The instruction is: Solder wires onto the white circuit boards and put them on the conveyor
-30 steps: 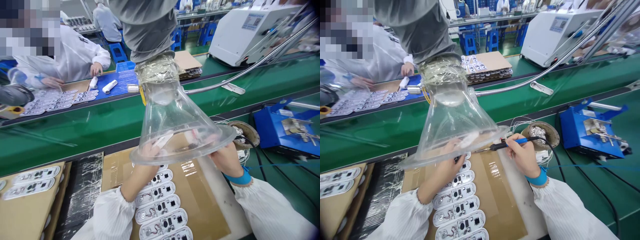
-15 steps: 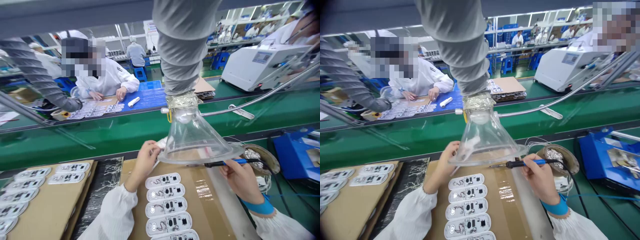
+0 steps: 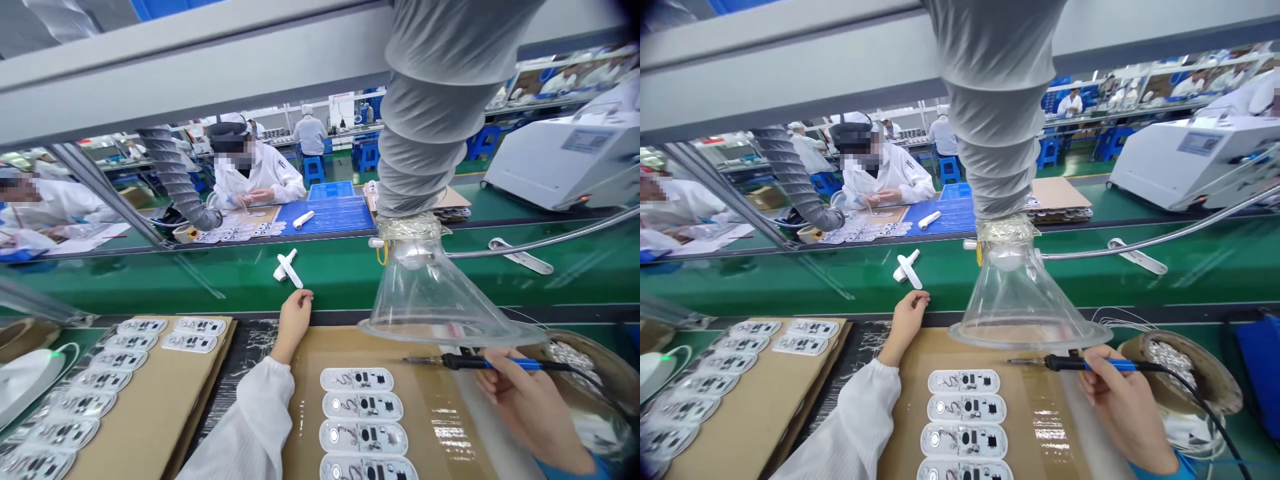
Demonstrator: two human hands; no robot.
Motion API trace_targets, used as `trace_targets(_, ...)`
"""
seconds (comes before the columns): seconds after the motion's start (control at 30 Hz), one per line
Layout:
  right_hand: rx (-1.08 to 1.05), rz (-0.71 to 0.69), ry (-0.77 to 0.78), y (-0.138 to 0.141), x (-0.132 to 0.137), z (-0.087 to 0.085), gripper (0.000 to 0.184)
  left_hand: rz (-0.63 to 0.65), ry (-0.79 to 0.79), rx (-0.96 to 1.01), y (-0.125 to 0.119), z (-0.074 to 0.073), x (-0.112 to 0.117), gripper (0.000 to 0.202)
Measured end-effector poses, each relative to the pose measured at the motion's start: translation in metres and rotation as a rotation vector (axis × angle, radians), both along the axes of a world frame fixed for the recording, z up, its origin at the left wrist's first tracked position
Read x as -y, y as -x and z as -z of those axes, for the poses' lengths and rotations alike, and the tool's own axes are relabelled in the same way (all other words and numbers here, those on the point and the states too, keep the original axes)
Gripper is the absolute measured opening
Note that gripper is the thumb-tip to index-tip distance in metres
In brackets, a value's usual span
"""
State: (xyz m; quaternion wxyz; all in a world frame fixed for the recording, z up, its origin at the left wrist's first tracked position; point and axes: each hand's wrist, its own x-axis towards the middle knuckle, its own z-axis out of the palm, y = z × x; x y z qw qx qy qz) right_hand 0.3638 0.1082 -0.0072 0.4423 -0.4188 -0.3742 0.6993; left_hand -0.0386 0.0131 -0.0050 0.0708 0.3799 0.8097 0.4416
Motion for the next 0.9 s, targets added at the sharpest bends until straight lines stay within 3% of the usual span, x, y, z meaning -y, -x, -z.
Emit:
trace_targets(0.27, -0.042, 0.028, 0.031, 0.008, 0.005, -0.003, 0.043, 0.090, 0.168, -0.105, -0.011, -0.014, 0.002, 0.024)
trace_targets(0.9, -0.099, -0.024, -0.022, 0.021, 0.007, 0.000, 0.032, 0.112, 0.312, -0.139, -0.013, -0.021, -0.004, 0.029)
